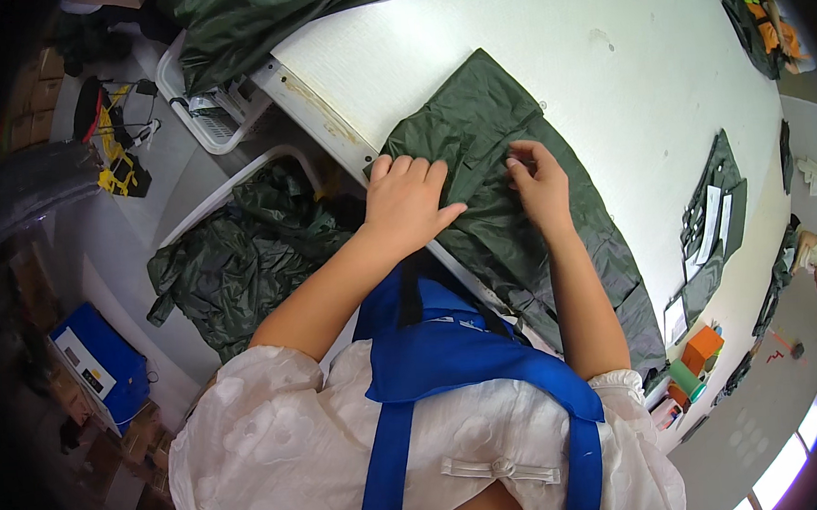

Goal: The person folds a large green fabric item on a white table, aligning edges and smoothing the material. They use a small pink tool to cut a tag or thread, then fold the item into a compact rectangle and place it into a clear plastic bag. The person repeats the process with a second green fabric item.

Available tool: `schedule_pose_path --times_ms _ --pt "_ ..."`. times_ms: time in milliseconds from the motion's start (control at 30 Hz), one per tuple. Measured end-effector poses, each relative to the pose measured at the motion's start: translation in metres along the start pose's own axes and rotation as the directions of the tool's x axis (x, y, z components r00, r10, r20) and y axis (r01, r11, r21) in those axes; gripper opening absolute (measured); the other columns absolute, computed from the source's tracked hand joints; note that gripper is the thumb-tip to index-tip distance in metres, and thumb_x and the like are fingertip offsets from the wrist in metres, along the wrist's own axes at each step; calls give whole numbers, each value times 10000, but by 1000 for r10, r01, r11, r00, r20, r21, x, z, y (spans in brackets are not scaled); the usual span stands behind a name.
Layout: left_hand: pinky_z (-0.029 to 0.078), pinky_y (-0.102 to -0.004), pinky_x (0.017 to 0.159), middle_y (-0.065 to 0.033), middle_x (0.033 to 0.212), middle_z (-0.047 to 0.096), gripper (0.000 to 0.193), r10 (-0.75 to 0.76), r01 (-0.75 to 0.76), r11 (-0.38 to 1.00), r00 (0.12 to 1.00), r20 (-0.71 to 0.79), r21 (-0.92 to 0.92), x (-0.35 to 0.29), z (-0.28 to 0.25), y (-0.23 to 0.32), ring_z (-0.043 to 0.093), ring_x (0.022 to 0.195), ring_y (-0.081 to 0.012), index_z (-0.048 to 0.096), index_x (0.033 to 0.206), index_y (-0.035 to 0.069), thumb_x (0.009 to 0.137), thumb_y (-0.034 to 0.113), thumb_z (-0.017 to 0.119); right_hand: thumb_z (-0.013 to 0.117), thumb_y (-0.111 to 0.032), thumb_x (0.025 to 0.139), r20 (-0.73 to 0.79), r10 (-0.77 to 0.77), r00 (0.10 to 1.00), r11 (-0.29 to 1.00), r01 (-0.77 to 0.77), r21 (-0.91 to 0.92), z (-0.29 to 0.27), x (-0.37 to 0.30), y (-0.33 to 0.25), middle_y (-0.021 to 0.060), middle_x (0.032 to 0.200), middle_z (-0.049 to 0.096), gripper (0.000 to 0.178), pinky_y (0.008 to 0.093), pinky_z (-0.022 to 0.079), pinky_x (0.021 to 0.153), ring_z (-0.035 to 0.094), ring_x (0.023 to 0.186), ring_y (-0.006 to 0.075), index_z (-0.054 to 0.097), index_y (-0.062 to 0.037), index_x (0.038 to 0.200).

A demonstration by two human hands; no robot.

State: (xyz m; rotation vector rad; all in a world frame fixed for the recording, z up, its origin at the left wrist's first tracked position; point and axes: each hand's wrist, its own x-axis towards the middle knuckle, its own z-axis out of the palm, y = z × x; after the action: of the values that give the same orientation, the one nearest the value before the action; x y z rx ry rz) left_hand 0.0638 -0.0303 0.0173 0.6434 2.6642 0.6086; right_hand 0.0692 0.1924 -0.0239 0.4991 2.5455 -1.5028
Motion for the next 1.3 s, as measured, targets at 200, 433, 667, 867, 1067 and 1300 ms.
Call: schedule_pose_path --times_ms 200,433,667,867,1067,1300 --pt "498 -450 841 -221 1187 569 543 -99 26 943 974 -204 -332 24 35 -12 585 1054 -376 402 1320 44 799 -12 548 729 -85 754 117 -228 967 943 249 -221 17 -2 -23 116 1003 588 355 349 511 758 610 843 277 646 -65 1098" --pt "513 -414 818 -121 1242 524 494 -23 -23 973 981 -193 -232 23 29 -12 602 1004 -353 528 1261 150 808 -48 529 714 -117 749 123 -406 906 835 422 -353 32 -1 -17 88 894 573 224 382 510 746 601 832 289 678 -115 970" --pt "500 -395 838 -105 1174 563 260 57 -72 997 956 -287 -40 45 39 -2 574 1059 -304 684 1039 148 781 143 714 656 -145 809 20 -364 931 921 363 -141 31 1 6 116 880 624 100 415 505 748 611 859 327 661 -76 883" --pt "493 -384 837 -127 1105 589 117 84 -88 996 937 -339 2 41 66 -7 591 997 -316 697 955 104 878 174 641 683 -181 800 -230 -376 898 926 358 -117 -109 -86 10 141 1024 655 299 409 479 885 605 995 330 634 -68 1072" --pt "472 -390 839 -162 1062 578 124 181 -144 980 931 -316 134 60 79 -20 578 960 -337 651 954 37 892 142 633 593 -71 885 -995 -12 95 956 -291 -40 -338 -332 260 92 986 625 225 306 471 847 592 918 189 616 -21 1103" --pt "462 -399 842 -153 1021 585 99 186 -113 943 959 -215 313 70 73 -30 573 943 -338 625 925 -1 877 85 618 627 -280 888 -812 540 -223 686 -442 578 -409 -573 445 188 1275 573 604 361 409 987 558 1151 290 439 46 1360"
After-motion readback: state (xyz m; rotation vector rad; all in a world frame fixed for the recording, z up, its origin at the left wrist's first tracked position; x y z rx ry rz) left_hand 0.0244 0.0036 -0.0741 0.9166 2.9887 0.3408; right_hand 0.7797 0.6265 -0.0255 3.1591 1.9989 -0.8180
